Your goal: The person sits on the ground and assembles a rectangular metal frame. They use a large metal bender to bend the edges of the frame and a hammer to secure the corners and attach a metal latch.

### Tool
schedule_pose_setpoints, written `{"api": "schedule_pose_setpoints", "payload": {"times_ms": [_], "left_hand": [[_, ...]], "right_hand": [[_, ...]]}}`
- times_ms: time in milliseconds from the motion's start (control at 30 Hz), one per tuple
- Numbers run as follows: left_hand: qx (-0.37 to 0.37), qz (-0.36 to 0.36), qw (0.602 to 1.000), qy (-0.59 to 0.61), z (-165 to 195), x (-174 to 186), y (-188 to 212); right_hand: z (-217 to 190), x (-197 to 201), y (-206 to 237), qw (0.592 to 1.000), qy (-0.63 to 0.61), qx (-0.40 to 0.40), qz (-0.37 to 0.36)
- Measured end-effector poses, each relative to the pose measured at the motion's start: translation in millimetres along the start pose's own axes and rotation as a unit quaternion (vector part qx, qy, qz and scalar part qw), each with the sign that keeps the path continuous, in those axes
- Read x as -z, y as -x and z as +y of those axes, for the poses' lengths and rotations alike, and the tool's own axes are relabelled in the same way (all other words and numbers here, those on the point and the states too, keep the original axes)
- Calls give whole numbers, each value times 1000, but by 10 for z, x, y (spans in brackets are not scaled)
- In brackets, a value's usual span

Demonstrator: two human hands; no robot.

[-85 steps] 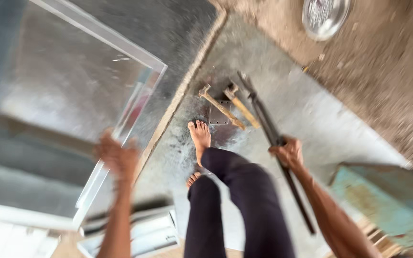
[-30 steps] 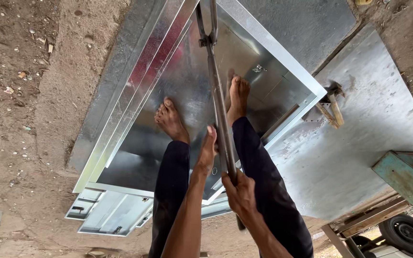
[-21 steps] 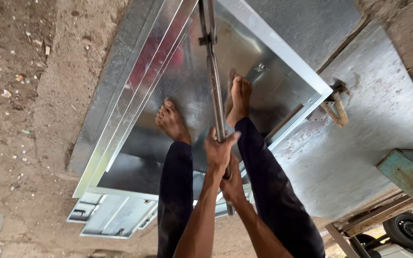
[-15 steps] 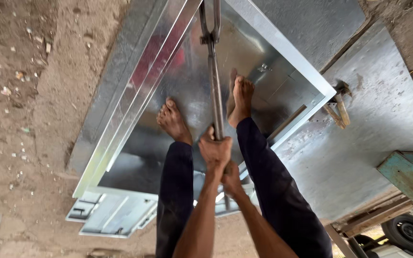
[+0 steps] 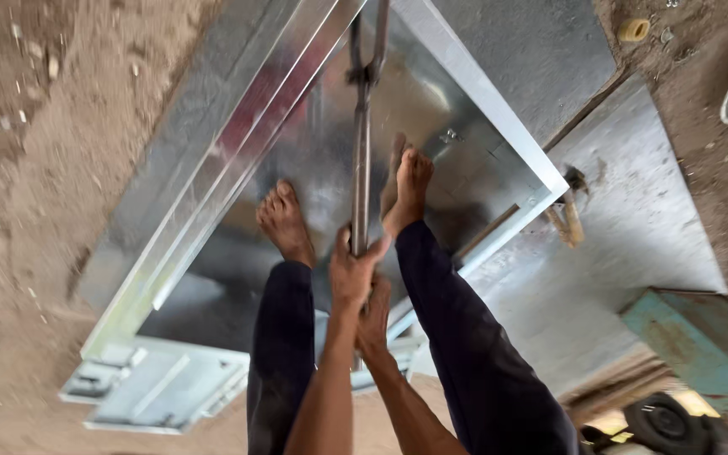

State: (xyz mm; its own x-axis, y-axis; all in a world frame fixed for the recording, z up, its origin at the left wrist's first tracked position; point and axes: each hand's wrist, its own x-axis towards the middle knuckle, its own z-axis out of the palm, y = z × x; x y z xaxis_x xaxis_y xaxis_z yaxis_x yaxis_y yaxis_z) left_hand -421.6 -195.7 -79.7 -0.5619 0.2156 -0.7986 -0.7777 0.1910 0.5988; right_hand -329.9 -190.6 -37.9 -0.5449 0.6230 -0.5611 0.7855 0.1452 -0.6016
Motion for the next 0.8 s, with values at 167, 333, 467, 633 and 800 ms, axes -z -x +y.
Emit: {"api": "schedule_pose_setpoints", "payload": {"times_ms": [167,333,467,633,800], "left_hand": [[-40,59,997,41,-95,-162,137],[52,198,977,-65,28,-539,897],[308,187,912,197,102,-435,1479],[213,356,817,401,30,-62,1595],[-32,466,716,518,-188,436,1110]], "right_hand": [[-972,1152,267,939,-129,-295,-121],[-1874,1934,309,874,-62,-439,-200],[-2284,1541,195,867,158,-364,-303],[-2472,1037,462,793,392,-250,-394],[-2196,557,525,766,463,-66,-442]]}}
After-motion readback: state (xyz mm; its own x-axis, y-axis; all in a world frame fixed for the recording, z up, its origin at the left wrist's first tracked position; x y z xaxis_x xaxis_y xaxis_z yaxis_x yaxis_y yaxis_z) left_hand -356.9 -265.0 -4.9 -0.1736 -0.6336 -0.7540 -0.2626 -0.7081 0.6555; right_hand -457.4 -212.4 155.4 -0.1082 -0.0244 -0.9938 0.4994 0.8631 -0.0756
